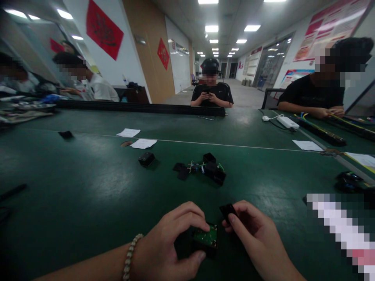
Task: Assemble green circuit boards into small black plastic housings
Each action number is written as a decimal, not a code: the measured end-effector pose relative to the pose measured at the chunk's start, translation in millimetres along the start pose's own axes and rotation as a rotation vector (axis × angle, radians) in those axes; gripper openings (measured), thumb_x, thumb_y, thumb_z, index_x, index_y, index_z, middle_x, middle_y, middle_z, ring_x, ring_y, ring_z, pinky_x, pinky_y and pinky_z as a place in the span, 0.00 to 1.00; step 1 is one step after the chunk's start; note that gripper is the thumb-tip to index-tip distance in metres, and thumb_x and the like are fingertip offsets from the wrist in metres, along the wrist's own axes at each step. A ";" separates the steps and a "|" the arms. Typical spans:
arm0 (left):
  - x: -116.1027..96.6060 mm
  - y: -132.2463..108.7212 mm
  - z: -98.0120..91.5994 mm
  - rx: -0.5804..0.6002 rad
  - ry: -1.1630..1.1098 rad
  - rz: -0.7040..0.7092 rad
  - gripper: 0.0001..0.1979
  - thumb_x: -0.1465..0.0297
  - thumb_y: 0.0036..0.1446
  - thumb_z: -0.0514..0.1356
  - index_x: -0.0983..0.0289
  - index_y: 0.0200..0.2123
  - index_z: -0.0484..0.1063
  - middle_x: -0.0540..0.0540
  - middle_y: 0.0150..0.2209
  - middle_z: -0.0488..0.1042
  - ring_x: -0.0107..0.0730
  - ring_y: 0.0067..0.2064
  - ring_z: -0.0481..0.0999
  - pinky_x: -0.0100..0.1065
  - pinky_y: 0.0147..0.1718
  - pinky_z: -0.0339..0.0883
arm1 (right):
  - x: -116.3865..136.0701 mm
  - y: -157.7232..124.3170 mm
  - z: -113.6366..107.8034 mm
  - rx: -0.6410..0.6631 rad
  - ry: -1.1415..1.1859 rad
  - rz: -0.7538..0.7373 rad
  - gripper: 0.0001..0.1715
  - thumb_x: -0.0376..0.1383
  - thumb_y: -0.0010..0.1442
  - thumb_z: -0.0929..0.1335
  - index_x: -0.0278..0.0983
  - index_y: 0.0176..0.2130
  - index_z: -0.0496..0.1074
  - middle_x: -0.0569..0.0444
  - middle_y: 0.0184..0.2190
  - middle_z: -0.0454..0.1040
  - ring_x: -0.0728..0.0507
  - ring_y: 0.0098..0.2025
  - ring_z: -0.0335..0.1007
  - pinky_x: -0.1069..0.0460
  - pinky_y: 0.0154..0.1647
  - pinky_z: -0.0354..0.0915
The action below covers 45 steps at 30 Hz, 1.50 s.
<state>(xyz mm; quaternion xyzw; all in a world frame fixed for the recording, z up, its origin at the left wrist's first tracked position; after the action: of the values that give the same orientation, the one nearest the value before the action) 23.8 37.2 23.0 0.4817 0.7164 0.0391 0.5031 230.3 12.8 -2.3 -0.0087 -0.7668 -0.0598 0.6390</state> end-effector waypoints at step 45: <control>3.7 -0.2 0.5 0.037 -0.011 0.009 0.19 0.72 0.51 0.68 0.66 0.48 0.74 0.60 0.42 0.77 0.38 0.42 0.77 0.38 0.42 0.76 | -0.4 -3.8 4.8 0.047 0.033 0.078 0.26 0.57 0.61 0.73 0.37 0.36 0.82 0.49 0.28 0.85 0.45 0.26 0.81 0.55 0.27 0.79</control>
<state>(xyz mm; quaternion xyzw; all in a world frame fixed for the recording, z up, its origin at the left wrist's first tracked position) 23.9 39.5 20.1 0.4944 0.7121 0.0257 0.4978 225.4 9.5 -3.8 -0.0226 -0.7566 -0.0168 0.6533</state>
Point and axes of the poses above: each hand's wrist, its own y-axis towards the middle knuckle, its own z-axis out of the palm, x = y × z, the point moved 5 cm from there along y, towards the middle knuckle
